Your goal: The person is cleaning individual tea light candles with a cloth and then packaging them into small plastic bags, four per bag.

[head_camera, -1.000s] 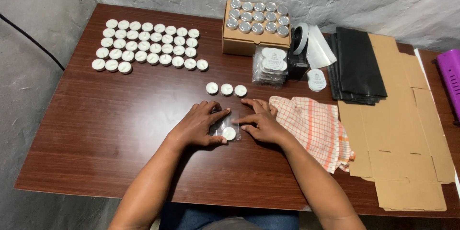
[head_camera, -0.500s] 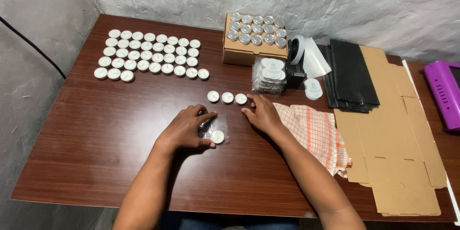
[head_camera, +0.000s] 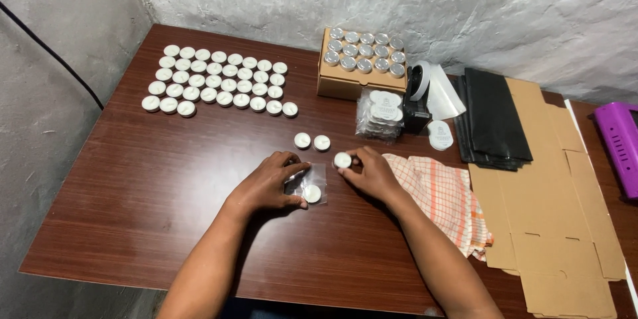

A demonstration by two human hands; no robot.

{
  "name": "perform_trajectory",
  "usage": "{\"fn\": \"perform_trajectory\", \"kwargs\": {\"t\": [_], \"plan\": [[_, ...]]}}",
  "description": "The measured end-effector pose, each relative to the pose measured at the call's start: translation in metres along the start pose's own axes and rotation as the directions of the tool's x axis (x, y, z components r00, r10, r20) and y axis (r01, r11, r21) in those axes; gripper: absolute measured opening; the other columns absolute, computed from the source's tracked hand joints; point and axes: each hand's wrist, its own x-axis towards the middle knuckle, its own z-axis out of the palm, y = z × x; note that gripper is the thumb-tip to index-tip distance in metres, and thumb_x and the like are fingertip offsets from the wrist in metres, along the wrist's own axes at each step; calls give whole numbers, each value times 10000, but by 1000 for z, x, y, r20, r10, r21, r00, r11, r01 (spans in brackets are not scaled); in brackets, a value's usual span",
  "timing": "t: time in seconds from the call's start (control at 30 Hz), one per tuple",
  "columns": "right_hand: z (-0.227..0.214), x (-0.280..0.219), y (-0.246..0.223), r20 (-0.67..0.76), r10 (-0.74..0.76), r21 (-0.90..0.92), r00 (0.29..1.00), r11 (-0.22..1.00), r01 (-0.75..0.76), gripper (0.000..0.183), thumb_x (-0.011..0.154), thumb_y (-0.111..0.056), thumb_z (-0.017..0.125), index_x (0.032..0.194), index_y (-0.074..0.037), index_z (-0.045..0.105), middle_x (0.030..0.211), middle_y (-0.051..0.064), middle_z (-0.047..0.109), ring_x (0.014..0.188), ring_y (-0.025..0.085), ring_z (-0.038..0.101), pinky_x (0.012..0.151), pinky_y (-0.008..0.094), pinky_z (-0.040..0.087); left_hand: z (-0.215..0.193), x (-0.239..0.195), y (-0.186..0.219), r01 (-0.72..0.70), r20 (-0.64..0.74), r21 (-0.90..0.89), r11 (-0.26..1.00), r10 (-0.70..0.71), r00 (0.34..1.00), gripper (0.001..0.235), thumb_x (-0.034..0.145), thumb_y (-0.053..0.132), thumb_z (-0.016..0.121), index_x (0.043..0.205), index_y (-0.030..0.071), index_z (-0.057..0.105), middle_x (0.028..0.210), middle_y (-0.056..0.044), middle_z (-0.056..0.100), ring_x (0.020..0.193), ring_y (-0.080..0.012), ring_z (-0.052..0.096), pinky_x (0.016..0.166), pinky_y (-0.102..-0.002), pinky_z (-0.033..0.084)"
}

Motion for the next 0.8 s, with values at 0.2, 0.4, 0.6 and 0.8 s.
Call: {"fn": "perform_trajectory", "kwargs": {"t": [0.2,0.4,0.6,0.8], "plan": [[0,-10,17,88,-107,1,990,994,107,422,773,-325,870,1127,-131,744,962,85,684,970,309,667,857,416,485,10,7,-2,-56,-51,-68,996,53,997,862,688,594,875,1362,108,645,1288,-174,618,1275,-379,547,1048,-479,448],[7,-12,20,84,-148,-25,985,988,150,407,763,-399,874,1087,-186,749,1008,35,696,974,246,653,848,380,426,19,9,-8,-104,-84,-54,993,100,991,834,720,621,838,1355,117,646,1303,-164,616,1306,-377,535,1052,-493,451],[16,-11,21,70,-122,-45,990,991,125,440,755,-410,890,1115,-197,753,986,16,703,970,220,643,856,364,379,22,13,-1,-118,-65,-67,991,113,991,803,724,610,845,1338,124,664,1299,-147,621,1308,-356,531,1054,-475,438],[17,-11,24,68,-3,93,998,996,-3,552,705,-426,925,1151,-240,659,881,-86,732,993,157,645,937,348,370,28,13,-8,-143,-87,-52,988,138,987,805,720,618,838,1353,155,655,1292,-139,621,1292,-360,534,1047,-481,439]]}}
